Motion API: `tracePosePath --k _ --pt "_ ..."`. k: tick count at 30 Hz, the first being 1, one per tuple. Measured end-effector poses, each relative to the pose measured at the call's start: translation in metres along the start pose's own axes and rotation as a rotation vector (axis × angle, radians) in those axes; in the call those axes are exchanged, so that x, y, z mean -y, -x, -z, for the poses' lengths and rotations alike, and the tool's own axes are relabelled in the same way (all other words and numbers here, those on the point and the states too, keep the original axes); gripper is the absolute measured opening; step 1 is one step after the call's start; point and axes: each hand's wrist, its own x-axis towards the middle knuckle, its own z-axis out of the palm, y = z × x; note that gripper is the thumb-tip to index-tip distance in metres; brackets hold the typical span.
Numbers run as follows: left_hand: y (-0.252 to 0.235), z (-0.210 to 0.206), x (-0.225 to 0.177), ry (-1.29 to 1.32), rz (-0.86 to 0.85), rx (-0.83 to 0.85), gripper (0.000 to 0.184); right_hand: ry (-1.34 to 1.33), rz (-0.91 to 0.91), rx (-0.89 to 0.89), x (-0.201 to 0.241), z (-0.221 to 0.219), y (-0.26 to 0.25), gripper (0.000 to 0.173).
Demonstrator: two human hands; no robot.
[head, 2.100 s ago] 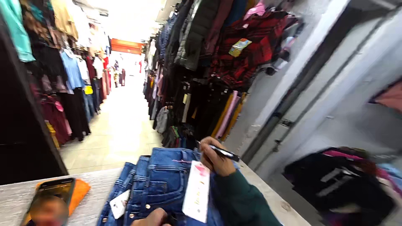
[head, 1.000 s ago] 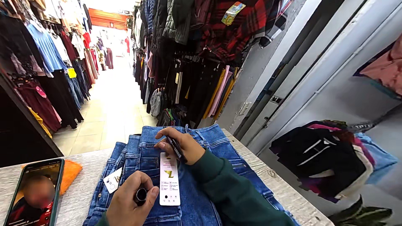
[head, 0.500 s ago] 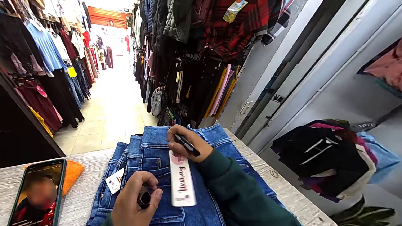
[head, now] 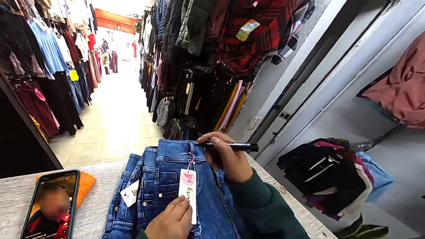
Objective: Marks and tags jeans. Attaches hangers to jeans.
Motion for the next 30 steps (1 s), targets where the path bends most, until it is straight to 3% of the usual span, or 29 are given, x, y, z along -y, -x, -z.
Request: tracePosePath --k 3,9,17,30 --pt "0.002 -0.002 -0.001 0.046 -0.086 -0.018 0.014 -0.010 -0.163 0.053 0.004 -0.015 0.030 0.025" --pt "0.005 -0.005 0.004 0.142 -0.200 0.003 0.008 -0.018 -0.289 -0.145 -0.022 -0.040 0.066 0.013" --pt "0.006 -0.006 0.001 0.085 -0.191 0.036 0.006 0.067 -0.071 -0.048 -0.044 -0.050 0.080 0.006" --pt "0.004 0.001 -0.001 0.124 -0.137 0.156 0.006 0.116 -0.091 -0.037 -0.049 -0.051 0.076 0.008"
